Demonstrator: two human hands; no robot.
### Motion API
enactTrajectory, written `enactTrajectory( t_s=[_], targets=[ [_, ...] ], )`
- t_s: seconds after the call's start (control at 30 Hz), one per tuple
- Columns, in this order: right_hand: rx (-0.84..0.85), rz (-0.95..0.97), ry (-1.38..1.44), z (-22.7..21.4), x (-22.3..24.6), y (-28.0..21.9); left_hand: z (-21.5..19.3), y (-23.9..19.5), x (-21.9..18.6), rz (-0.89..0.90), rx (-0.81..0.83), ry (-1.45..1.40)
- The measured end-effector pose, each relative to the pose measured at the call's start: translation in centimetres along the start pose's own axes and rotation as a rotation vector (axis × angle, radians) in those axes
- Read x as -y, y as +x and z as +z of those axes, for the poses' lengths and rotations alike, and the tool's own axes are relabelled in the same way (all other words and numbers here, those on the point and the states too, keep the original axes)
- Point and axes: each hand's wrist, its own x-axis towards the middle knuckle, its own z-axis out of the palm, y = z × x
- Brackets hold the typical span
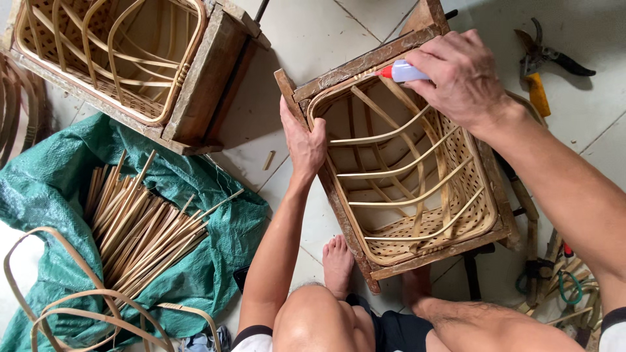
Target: The person inserts thin bamboo strips into a rectangular basket frame, tapping them into place with a hammer. They then apply glue along the basket's rim and edges to secure the strips. The person works on a single basket throughout the clip.
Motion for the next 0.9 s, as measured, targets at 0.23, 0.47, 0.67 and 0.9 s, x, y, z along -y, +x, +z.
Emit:
enactTrajectory(
  t_s=[0.23, 0.47, 0.67, 0.9],
  targets=[
    [0.018, 0.066, 0.013, -2.0, -1.7, -1.5, -0.1, 0.0, -0.7, -0.006, 0.002, -0.036],
    [-0.015, 0.063, -0.012, -1.5, -3.3, -2.8, -0.2, -0.1, -0.7, -0.049, 0.014, -0.079],
    [0.001, 0.042, -0.046, -0.3, -3.1, -2.3, -0.2, 0.0, -0.1, 0.023, 0.007, -0.012],
    [-0.021, 0.043, -0.038, -2.0, -3.7, -2.6, -0.3, 0.0, -0.6, -0.03, 0.028, -0.053]
  ],
)
